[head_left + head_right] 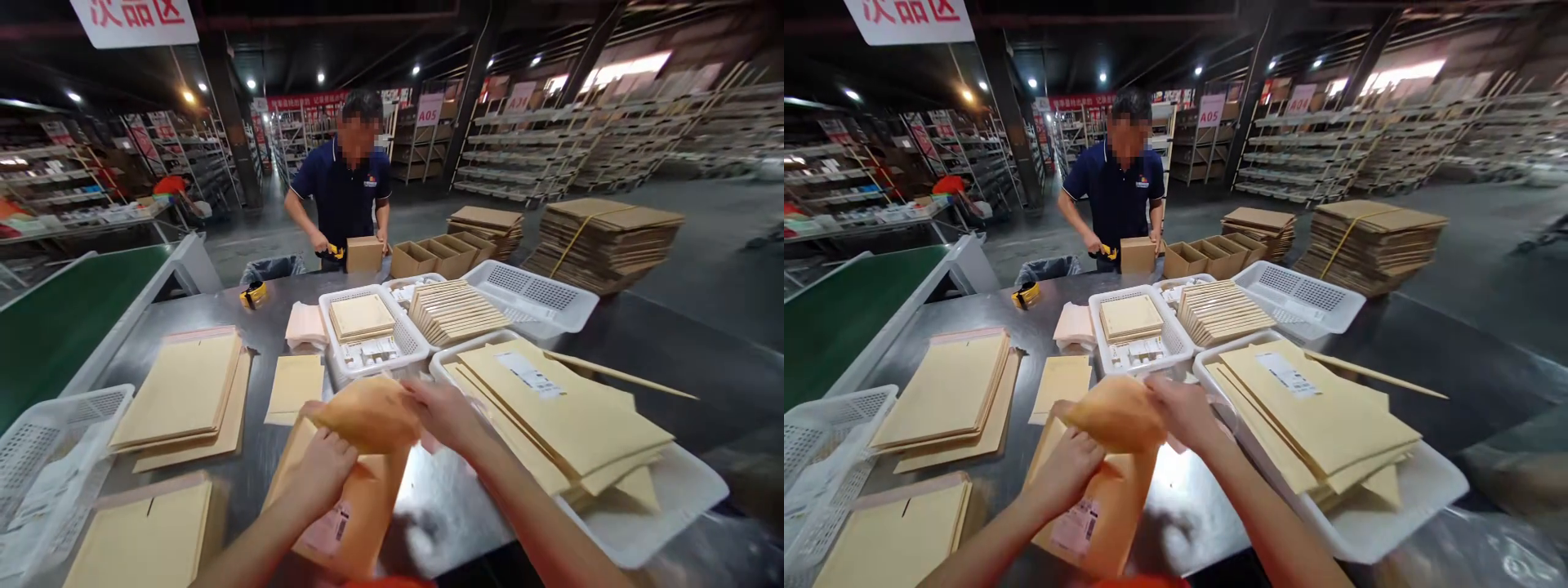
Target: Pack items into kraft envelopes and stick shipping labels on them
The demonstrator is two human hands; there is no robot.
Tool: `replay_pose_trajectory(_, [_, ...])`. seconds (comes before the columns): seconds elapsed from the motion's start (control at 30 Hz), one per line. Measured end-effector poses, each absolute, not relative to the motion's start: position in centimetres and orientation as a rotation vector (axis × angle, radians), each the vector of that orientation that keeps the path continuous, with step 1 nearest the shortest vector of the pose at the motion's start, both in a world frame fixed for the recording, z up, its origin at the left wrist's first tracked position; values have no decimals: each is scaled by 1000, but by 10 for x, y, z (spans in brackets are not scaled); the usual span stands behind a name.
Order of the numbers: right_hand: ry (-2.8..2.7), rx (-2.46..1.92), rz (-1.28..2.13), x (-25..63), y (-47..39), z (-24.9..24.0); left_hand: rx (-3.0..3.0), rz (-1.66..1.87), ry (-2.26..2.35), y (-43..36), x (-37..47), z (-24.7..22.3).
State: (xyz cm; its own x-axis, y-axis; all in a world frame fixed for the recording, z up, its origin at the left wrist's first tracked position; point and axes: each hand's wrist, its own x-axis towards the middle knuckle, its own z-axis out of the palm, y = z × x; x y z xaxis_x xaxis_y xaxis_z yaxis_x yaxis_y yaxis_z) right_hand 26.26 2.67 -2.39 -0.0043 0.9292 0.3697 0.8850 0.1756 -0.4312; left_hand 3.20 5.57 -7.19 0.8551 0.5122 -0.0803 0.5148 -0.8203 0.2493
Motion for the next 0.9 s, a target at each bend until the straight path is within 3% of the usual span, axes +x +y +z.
replay_pose_trajectory(0.1, [-2051, -1670, 87, 249, 17, -12, 2837, 24, 759, 49, 33, -65])
replay_pose_trajectory(0.23, [-1633, -1537, 59, 257, -11, 2, 2873, 145, 853, 53, 20, -49])
replay_pose_trajectory(0.43, [-1296, -1427, 608, 246, -33, -25, 2933, 524, 790, 49, -4, -12])
replay_pose_trajectory(0.53, [-1178, -1404, 619, 228, -31, -34, 2895, 1118, 968, 45, -10, -4])
replay_pose_trajectory(0.6, [-1079, -1395, 570, 229, -29, -31, 2486, 1648, 1366, 49, -19, -2])
replay_pose_trajectory(0.63, [-1061, -1381, 553, 232, -28, -29, 2219, 1740, 1474, 53, -25, -2])
replay_pose_trajectory(0.8, [-1055, -1466, 403, 248, -12, -28, 1608, 1015, 1035, 70, -43, -1])
replay_pose_trajectory(0.9, [-875, -1525, -66, 228, -4, -29, 1678, 1025, 1042, 60, -33, -5])
